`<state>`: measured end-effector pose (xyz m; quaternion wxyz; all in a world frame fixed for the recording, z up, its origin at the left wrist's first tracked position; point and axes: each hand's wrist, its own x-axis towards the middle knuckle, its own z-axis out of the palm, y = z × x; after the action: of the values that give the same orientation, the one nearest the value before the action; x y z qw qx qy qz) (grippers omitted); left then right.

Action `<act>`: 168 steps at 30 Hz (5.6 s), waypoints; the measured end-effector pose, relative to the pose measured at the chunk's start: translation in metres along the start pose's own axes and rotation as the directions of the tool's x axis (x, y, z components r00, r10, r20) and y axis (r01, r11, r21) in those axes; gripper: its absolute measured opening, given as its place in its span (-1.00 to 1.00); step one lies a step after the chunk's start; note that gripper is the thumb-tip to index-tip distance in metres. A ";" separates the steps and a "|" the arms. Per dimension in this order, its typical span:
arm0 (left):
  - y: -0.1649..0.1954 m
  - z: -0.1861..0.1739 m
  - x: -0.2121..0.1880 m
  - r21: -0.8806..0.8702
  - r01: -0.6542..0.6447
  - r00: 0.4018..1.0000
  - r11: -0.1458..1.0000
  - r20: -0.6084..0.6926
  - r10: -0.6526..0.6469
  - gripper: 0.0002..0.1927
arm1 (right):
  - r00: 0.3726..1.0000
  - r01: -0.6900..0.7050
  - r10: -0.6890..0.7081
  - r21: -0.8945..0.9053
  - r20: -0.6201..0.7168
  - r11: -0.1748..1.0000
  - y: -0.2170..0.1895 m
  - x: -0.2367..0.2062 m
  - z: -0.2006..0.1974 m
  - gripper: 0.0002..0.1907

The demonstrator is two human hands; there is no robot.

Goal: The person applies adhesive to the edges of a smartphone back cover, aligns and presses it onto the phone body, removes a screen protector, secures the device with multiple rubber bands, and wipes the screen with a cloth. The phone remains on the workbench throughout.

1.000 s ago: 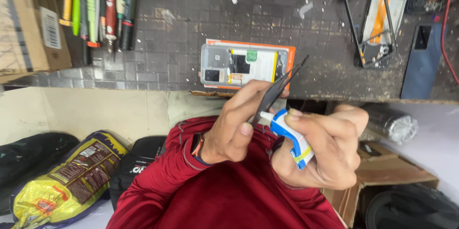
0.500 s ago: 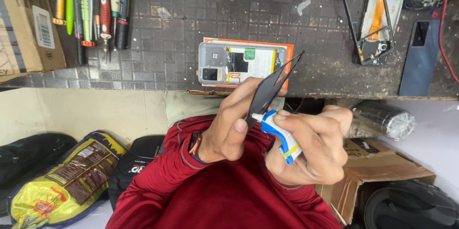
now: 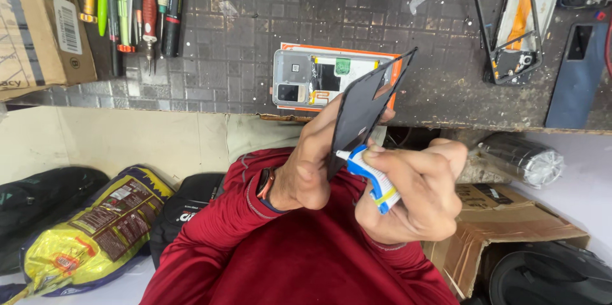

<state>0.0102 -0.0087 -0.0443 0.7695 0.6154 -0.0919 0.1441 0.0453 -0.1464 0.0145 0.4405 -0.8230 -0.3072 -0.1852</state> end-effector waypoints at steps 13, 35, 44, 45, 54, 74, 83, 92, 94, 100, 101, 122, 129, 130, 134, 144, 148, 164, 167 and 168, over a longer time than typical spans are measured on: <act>-0.002 0.001 0.000 -0.007 -0.031 0.999 0.999 -0.021 0.031 0.08 | 1.000 0.012 -0.012 0.000 0.018 1.000 0.000 -0.001 -0.004 -0.66; 0.013 -0.004 0.010 0.008 0.050 0.997 0.999 -0.060 -0.050 0.25 | 0.997 0.045 -0.046 0.012 0.069 0.999 -0.003 -0.007 -0.001 -0.57; 0.013 -0.001 0.012 -0.059 0.047 0.995 0.997 -0.082 -0.052 0.31 | 0.996 0.055 -0.056 0.021 0.076 0.998 -0.006 -0.004 -0.002 -0.53; 0.013 -0.001 0.014 -0.066 0.038 0.996 0.997 -0.082 -0.044 0.31 | 0.996 0.051 -0.052 0.023 0.069 0.998 -0.006 -0.005 -0.002 -0.52; 0.015 -0.004 0.013 -0.171 0.104 0.989 0.980 -0.091 -0.120 0.35 | 0.995 0.069 -0.070 0.014 0.072 0.998 -0.011 -0.004 0.000 -0.56; 0.016 0.001 0.006 -0.547 0.123 0.952 0.828 -0.171 -0.254 0.39 | 0.990 0.101 -0.106 0.056 0.098 0.993 -0.004 -0.003 -0.015 -0.65; 0.030 -0.013 0.017 -0.651 0.011 0.919 0.759 -0.293 -0.264 0.15 | 0.955 0.008 0.030 0.127 -0.295 0.992 0.019 -0.026 0.010 -0.76; 0.031 -0.009 0.013 -0.562 0.001 0.890 0.827 -0.377 -0.257 0.04 | 0.980 0.000 0.002 0.010 -0.197 1.000 0.017 -0.020 0.016 -0.74; 0.033 -0.009 0.012 -0.584 0.001 0.898 0.812 -0.357 -0.258 0.04 | 0.986 0.001 -0.004 -0.013 -0.167 1.000 0.015 -0.019 0.017 -0.78; 0.037 -0.009 0.012 -0.578 0.032 0.904 0.815 -0.331 -0.271 0.07 | 0.991 -0.013 0.004 -0.072 -0.133 0.997 0.008 -0.019 0.018 -0.79; 0.037 -0.009 0.012 -0.582 0.033 0.904 0.812 -0.329 -0.272 0.07 | 0.991 -0.011 0.001 -0.070 -0.137 0.997 0.007 -0.019 0.018 -0.79; 0.034 -0.004 0.011 -0.569 -0.015 0.915 0.822 -0.339 -0.218 0.06 | 0.980 0.172 -0.179 0.079 0.091 0.982 0.004 -0.016 0.003 -0.67; 0.037 -0.004 0.012 -0.567 0.012 0.905 0.823 -0.344 -0.250 0.14 | 0.877 0.115 0.050 0.310 -0.478 0.944 0.016 -0.026 0.036 -0.85; 0.036 -0.004 0.011 -0.570 0.018 0.903 0.822 -0.343 -0.258 0.16 | 0.877 0.088 0.092 0.345 -0.471 0.935 0.023 -0.027 0.036 -0.84; 0.025 -0.004 0.004 -0.638 -0.006 0.916 0.770 -0.313 -0.252 0.13 | 0.872 -0.073 0.288 0.477 -0.396 0.876 0.046 -0.028 0.027 -0.87; -0.005 -0.016 -0.035 -0.711 0.082 0.887 0.698 -0.268 -0.377 0.19 | 0.848 -0.434 0.506 0.341 -0.158 0.834 0.113 -0.018 0.005 -0.60; -0.006 -0.017 -0.049 -0.669 0.083 0.878 0.738 -0.301 -0.371 0.23 | 0.907 -0.404 0.420 0.209 -0.036 0.891 0.147 -0.011 0.009 -0.78; -0.016 -0.009 -0.057 -0.545 0.011 0.916 0.838 -0.331 -0.227 0.00 | 0.996 -0.084 0.085 -0.040 0.025 0.996 0.113 0.057 0.048 -0.58; -0.016 -0.013 -0.058 -0.455 0.077 0.971 0.887 -0.169 -0.170 0.03 | 0.814 -0.573 0.489 0.295 0.313 0.765 0.076 0.010 0.017 -0.62; -0.015 -0.016 -0.056 -0.409 0.093 0.984 0.908 -0.099 -0.145 0.07 | 0.638 -0.769 0.551 0.423 0.538 0.479 0.069 -0.006 0.005 -0.46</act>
<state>-0.0379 -0.0026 -0.0797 0.8912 0.4380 -0.0325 0.1138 0.0875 -0.1734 -0.0339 0.6628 -0.7008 -0.0713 0.2540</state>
